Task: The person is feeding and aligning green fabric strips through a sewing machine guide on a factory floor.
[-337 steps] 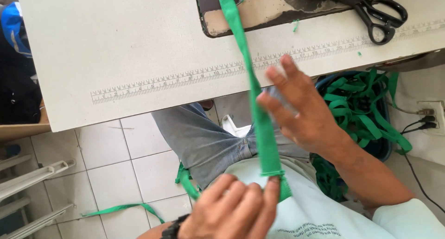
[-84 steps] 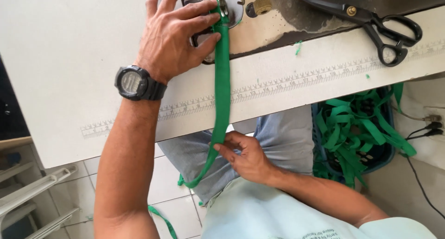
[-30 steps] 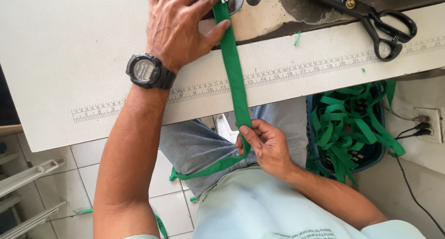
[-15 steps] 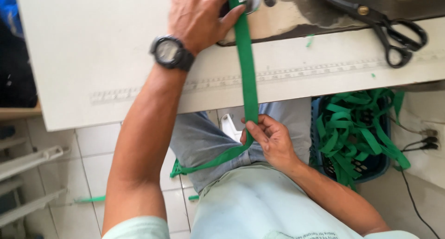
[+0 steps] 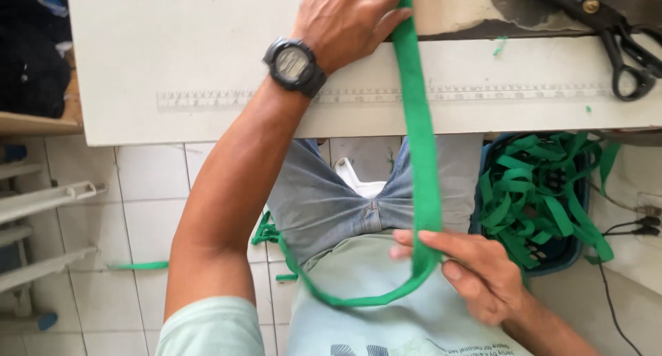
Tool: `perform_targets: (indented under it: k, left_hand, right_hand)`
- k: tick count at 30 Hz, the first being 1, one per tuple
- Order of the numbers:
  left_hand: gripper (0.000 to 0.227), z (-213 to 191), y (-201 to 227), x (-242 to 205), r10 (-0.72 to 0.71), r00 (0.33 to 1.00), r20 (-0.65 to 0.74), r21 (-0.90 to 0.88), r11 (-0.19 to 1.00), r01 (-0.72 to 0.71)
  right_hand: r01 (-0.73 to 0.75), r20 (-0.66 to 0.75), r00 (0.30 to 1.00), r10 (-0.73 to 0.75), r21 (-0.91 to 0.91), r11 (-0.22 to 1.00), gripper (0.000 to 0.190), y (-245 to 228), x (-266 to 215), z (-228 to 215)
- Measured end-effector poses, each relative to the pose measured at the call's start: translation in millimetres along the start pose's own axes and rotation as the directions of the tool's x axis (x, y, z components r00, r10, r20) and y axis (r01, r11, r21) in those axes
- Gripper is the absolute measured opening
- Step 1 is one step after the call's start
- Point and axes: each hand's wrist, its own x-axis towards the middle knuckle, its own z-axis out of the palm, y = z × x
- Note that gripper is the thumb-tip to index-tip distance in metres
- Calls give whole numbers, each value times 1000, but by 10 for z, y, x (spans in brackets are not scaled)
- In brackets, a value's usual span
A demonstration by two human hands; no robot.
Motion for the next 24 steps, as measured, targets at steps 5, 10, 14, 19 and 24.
perform_targets:
  k: [5,10,14,19,24]
  left_hand:
    - [31,-291,58,36,74,996,55,-206,977,-62]
    - [42,-376,171,-69,56,988,142,-285,958,-14]
    - [43,-406,169,-106,38,982,184,-302,953,20]
    - [41,-466,206,-102,68,977,203,-267,964,-11]
    - [36,-522,248,-74,41,979,199,-283,959,17]
  right_hand:
    - [444,243,895,-373,-438,781,34,166,379,67]
    - [421,196,894,-404,-678,603,27,515,165,131]
    - [535,358,841,-405,-662,526,21,595,218,83]
    - [547,375,836,-401,-632,549,15,414,221,101]
    - [560,355,825,-439,-618,553,11,467,229,93]
